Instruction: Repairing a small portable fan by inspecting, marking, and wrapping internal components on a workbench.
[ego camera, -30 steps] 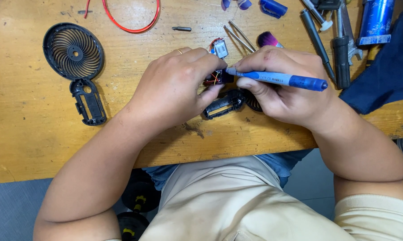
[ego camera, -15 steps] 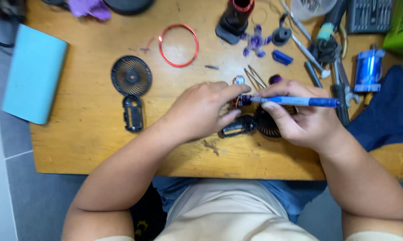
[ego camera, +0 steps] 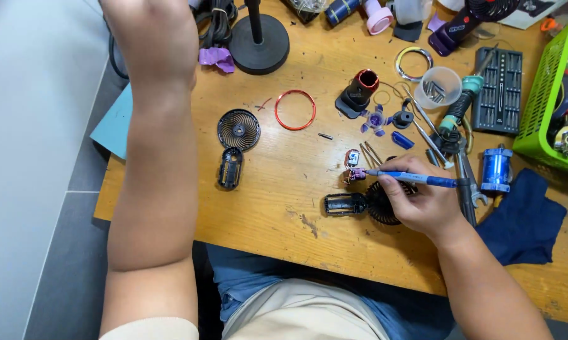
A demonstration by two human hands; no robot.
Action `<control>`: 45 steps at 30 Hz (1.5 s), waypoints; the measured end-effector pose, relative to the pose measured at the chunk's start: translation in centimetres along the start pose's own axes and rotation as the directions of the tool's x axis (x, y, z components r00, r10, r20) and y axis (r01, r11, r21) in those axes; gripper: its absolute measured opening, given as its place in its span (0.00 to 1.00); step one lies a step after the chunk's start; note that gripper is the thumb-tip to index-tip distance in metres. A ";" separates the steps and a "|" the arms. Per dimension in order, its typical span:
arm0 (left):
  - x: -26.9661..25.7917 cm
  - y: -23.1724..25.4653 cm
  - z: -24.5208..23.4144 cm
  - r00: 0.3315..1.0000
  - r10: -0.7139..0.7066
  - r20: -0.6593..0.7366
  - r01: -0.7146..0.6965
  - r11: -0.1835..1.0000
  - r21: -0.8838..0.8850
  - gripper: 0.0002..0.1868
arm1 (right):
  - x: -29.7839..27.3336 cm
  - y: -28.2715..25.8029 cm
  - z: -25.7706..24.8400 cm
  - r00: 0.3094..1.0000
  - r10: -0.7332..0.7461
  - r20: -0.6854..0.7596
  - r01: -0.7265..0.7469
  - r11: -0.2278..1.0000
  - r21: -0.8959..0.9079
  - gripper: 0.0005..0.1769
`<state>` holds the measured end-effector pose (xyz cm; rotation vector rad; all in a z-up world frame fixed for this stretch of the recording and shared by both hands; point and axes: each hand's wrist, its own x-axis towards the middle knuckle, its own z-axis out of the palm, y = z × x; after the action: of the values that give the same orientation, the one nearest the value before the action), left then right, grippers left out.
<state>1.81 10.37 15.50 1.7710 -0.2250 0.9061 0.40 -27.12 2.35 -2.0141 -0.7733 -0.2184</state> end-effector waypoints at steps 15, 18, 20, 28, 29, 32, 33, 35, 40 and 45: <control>1.8 -0.2 -1.8 0.991 0.137 0.005 -0.135 0.969 0.209 0.09 | 0.5 -0.2 -0.3 0.999 -0.033 0.000 0.033 0.999 -0.004 0.05; 1.6 -3.7 -1.8 0.988 0.151 0.014 -0.150 0.958 0.246 0.09 | 0.6 -0.3 -0.3 0.999 -0.033 0.002 0.033 0.999 0.018 0.05; 1.4 -3.8 -2.1 0.988 0.154 0.014 -0.152 0.949 0.275 0.09 | 0.4 -0.4 -0.5 1.000 -0.023 0.015 0.023 1.000 0.017 0.05; 1.3 0.9 -3.0 0.980 0.196 0.034 -0.194 0.903 0.383 0.10 | 0.8 -0.7 -0.5 0.999 -0.013 0.032 0.013 1.000 0.015 0.05; 1.2 1.1 -3.0 0.979 0.200 0.037 -0.198 0.897 0.395 0.10 | 0.8 -0.7 -0.5 0.999 -0.016 0.032 0.015 1.000 0.015 0.05; 0.8 1.2 -2.9 0.977 0.208 0.050 -0.210 0.879 0.428 0.10 | 0.8 -0.7 -0.4 0.999 -0.046 -0.005 0.046 0.999 0.027 0.05; 0.6 1.1 -2.6 0.976 0.209 0.055 -0.212 0.876 0.434 0.10 | 0.6 -0.7 -0.4 0.996 -0.074 -0.042 0.076 0.996 0.036 0.06; -0.2 0.7 -2.1 0.977 0.200 0.068 -0.209 0.870 0.446 0.10 | 0.7 0.2 -0.3 0.989 -0.103 -0.109 0.106 0.994 0.021 0.06; -3.0 -1.3 0.6 0.980 0.151 0.128 -0.193 0.873 0.447 0.10 | 0.6 1.0 -2.0 0.964 -0.110 -0.242 0.105 0.994 -0.035 0.08; -7.8 0.1 5.1 0.932 -0.147 0.332 0.079 0.975 0.210 0.30 | 1.4 1.8 -3.9 0.997 0.036 0.068 -0.017 0.966 -0.257 0.06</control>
<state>-1.29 3.78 9.70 2.0992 -0.2641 0.5408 3.17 -30.36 3.85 -2.2865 -0.7958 -0.2410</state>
